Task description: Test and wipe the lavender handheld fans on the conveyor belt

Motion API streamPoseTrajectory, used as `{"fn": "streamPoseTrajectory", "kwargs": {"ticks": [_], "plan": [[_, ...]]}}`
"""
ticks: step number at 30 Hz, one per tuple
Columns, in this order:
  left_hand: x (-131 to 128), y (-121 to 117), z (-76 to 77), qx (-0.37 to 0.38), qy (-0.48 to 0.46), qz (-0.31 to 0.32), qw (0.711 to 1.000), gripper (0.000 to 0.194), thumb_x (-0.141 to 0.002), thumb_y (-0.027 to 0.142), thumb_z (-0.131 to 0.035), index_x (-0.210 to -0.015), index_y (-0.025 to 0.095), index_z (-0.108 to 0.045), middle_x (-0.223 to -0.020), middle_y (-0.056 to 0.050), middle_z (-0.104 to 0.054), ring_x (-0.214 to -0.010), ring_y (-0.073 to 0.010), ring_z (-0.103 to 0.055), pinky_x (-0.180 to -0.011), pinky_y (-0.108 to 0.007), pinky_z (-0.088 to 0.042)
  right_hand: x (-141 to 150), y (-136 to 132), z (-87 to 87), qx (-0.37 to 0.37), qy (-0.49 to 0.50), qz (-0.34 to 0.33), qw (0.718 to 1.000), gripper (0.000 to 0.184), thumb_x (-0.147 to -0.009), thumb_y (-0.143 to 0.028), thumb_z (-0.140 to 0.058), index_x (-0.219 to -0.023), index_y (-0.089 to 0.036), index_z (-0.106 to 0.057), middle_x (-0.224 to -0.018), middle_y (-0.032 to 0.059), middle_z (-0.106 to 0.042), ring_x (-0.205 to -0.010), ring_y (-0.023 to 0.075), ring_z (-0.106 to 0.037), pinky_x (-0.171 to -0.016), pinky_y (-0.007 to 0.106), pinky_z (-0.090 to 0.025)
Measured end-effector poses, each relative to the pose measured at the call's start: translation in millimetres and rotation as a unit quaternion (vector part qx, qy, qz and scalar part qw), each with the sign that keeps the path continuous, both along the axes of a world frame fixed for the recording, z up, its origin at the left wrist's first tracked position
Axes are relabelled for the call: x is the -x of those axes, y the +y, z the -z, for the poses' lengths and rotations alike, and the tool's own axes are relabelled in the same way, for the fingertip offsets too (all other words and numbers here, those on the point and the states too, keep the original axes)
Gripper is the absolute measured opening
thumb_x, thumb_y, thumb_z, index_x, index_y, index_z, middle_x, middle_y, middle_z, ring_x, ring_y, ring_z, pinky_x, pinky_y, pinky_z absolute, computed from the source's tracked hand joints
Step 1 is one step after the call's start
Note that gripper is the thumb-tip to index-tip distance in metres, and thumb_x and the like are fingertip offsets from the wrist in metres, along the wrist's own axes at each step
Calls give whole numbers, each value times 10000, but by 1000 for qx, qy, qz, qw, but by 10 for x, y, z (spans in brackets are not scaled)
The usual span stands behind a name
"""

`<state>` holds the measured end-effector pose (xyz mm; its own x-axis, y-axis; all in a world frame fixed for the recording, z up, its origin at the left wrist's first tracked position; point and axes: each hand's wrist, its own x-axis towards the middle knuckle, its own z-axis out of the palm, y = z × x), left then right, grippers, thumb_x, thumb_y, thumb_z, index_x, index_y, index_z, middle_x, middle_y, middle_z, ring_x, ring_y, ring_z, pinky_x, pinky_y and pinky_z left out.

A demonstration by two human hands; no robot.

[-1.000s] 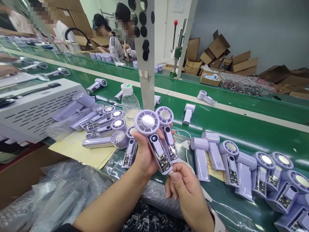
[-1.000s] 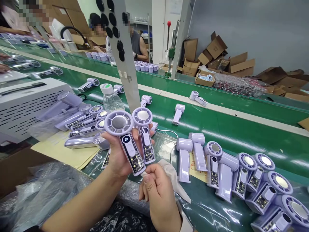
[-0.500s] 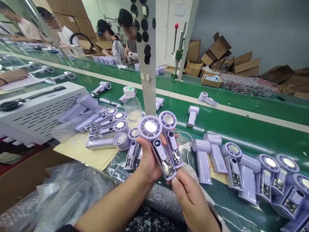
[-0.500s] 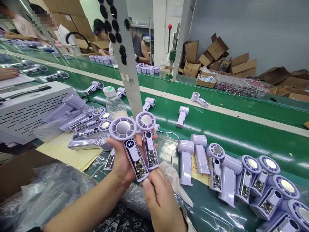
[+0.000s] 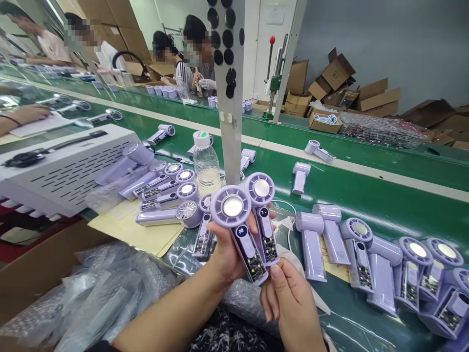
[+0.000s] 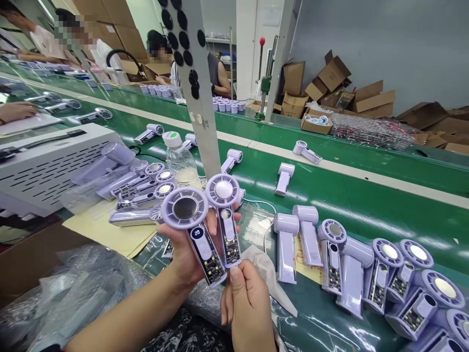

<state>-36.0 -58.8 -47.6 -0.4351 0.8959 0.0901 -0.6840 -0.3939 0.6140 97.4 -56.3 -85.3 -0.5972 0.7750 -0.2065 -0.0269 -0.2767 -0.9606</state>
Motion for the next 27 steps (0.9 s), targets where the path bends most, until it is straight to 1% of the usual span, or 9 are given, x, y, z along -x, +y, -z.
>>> {"fn": "streamPoseTrajectory", "kwargs": {"ticks": [4,9,12,14,17,19,22,24,27], "plan": [[28,7,29,20,0,-1,1000,715,-558,892,-671,-629,181,-689,-960,-83,-778,-849,-239,-721,-748,-298,-590,9,81,42,-131,-42,-31,990,456,-1048,-565,-432,-771,-218,-539,-672,4,-574,-645,160,-561,-634,281,-450],[216,-23,11,35,-18,-88,995,655,-596,847,-704,-656,196,-677,-1001,-60,-772,-902,-272,-724,-745,-343,-595,15,106,6,-341,-57,-57,937,395,-1086,-439,-333,-846,-218,-556,-949,63,-588,-894,209,-598,-785,335,-497],[338,-92,-15,58,-1,-88,994,651,-570,843,-730,-641,198,-672,-994,-100,-770,-884,-297,-726,-715,-373,-608,-34,257,83,-457,-145,-56,876,268,-1057,-366,-469,-946,-215,-660,-1145,113,-632,-1096,284,-598,-905,433,-509],[377,-132,-6,60,15,-73,995,660,-573,836,-737,-646,183,-681,-983,-124,-769,-884,-303,-728,-722,-379,-615,-77,410,169,-542,-224,-3,810,164,-1012,-272,-557,-996,-188,-697,-1240,166,-621,-1201,360,-547,-976,546,-477],[345,-145,64,83,22,-35,996,687,-562,834,-743,-659,156,-693,-900,-126,-766,-870,-302,-736,-754,-388,-620,-132,575,216,-622,-272,41,733,214,-954,-78,-540,-820,-162,-684,-1279,202,-613,-1286,408,-489,-1075,661,-384],[270,-124,130,112,7,8,994,697,-582,846,-715,-673,155,-692,-858,-121,-763,-853,-297,-743,-763,-389,-620,-170,586,126,-622,-237,76,742,251,-959,-57,-517,-810,-181,-677,-1214,163,-644,-1232,367,-534,-1068,633,-406],[102,-79,200,135,-28,89,986,705,-654,868,-627,-692,167,-690,-770,-106,-745,-783,-267,-739,-747,-366,-613,-215,484,-157,-534,-150,124,822,174,-990,-137,-570,-949,-238,-706,-1041,75,-653,-963,250,-632,-822,412,-540],[-27,-63,202,130,-50,131,982,701,-665,870,-613,-683,173,-691,-658,-68,-703,-679,-226,-713,-706,-333,-604,-203,394,-345,-487,-91,102,863,173,-980,-144,-608,-970,-267,-728,-946,36,-633,-821,194,-631,-665,309,-508],[-188,-69,157,128,-74,201,968,680,-636,845,-677,-748,177,-733,-654,-54,-711,-723,-238,-731,-774,-337,-606,-127,302,-477,-486,-25,90,869,188,-945,-107,-645,-937,-266,-745,-856,18,-637,-779,184,-618,-661,298,-477]]}}
